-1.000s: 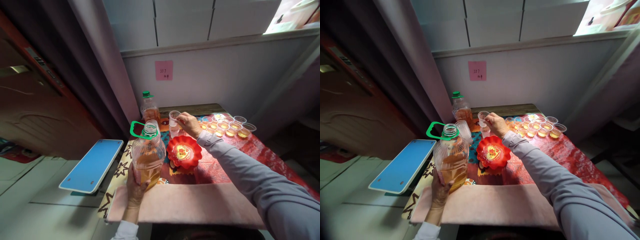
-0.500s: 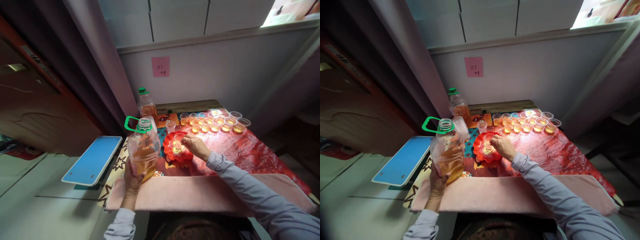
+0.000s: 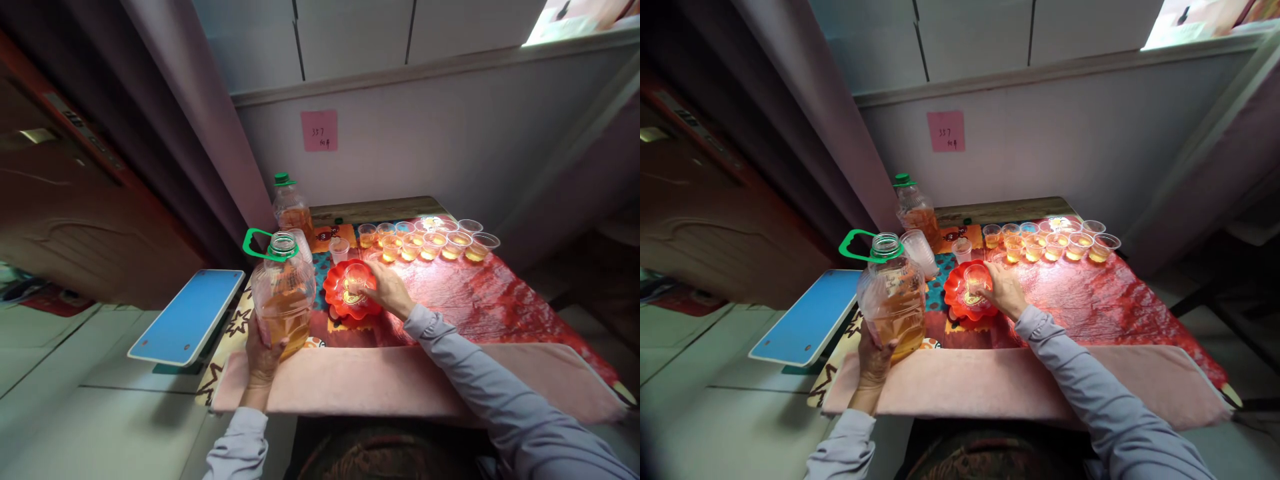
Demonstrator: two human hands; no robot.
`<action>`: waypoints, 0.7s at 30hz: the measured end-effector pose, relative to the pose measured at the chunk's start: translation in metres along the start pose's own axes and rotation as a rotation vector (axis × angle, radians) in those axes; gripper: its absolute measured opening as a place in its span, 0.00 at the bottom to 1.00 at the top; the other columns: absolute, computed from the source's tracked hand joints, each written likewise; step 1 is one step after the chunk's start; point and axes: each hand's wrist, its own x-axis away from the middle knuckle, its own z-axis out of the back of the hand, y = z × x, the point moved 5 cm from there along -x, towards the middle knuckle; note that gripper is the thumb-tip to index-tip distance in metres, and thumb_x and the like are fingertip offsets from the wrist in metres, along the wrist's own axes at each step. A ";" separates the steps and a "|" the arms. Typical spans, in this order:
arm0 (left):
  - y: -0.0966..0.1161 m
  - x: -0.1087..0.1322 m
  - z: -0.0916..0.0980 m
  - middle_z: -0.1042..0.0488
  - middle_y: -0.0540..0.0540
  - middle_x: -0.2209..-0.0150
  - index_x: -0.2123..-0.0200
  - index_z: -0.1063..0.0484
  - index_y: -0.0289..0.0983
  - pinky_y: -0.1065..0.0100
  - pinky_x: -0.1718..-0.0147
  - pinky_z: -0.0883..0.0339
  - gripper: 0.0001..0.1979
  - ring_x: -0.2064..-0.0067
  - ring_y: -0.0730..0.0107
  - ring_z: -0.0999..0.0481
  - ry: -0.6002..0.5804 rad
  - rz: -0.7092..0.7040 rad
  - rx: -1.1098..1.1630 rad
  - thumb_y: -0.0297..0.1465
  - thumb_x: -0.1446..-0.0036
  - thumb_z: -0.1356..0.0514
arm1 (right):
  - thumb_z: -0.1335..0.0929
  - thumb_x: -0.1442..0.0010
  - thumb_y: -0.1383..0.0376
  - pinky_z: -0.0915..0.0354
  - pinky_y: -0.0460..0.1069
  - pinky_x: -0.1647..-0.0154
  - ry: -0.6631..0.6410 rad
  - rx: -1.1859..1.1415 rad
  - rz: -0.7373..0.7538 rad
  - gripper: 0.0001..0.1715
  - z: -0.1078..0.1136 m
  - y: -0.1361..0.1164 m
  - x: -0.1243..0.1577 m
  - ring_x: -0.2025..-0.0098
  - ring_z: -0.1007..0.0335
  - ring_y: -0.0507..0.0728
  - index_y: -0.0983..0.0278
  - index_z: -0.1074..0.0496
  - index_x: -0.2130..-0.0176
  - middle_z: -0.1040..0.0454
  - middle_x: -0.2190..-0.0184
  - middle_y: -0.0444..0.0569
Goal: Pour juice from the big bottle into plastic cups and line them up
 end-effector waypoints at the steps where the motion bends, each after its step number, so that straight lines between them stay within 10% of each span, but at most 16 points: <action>1: 0.001 0.000 0.000 0.21 0.35 0.46 0.32 0.32 0.40 0.44 0.42 0.26 0.55 0.41 0.37 0.20 0.001 0.001 0.001 0.66 0.56 0.30 | 0.24 0.34 0.54 0.23 0.64 0.43 -0.007 -0.011 -0.011 0.39 -0.006 0.002 -0.001 0.44 0.19 0.71 0.64 0.31 0.30 0.20 0.41 0.65; 12: 0.004 -0.001 0.000 0.22 0.35 0.45 0.35 0.31 0.40 0.43 0.41 0.26 0.54 0.40 0.35 0.21 -0.018 0.012 0.029 0.66 0.57 0.29 | 0.23 0.35 0.51 0.24 0.67 0.40 0.034 -0.103 -0.074 0.46 -0.014 0.002 -0.002 0.43 0.18 0.74 0.68 0.33 0.28 0.20 0.41 0.69; 18: 0.011 0.001 -0.002 0.23 0.34 0.41 0.35 0.32 0.40 0.43 0.39 0.28 0.55 0.38 0.35 0.22 -0.014 -0.014 0.057 0.67 0.58 0.29 | 0.24 0.36 0.38 0.27 0.70 0.35 0.272 -0.429 -0.174 0.56 0.024 -0.041 0.006 0.36 0.23 0.74 0.64 0.38 0.24 0.24 0.35 0.69; 21: 0.017 0.002 -0.003 0.23 0.34 0.38 0.33 0.33 0.42 0.41 0.37 0.29 0.57 0.35 0.35 0.24 -0.019 -0.021 0.050 0.67 0.60 0.28 | 0.25 0.35 0.38 0.25 0.67 0.37 0.183 -0.762 -0.231 0.52 0.020 -0.076 0.008 0.35 0.24 0.71 0.58 0.37 0.25 0.24 0.34 0.65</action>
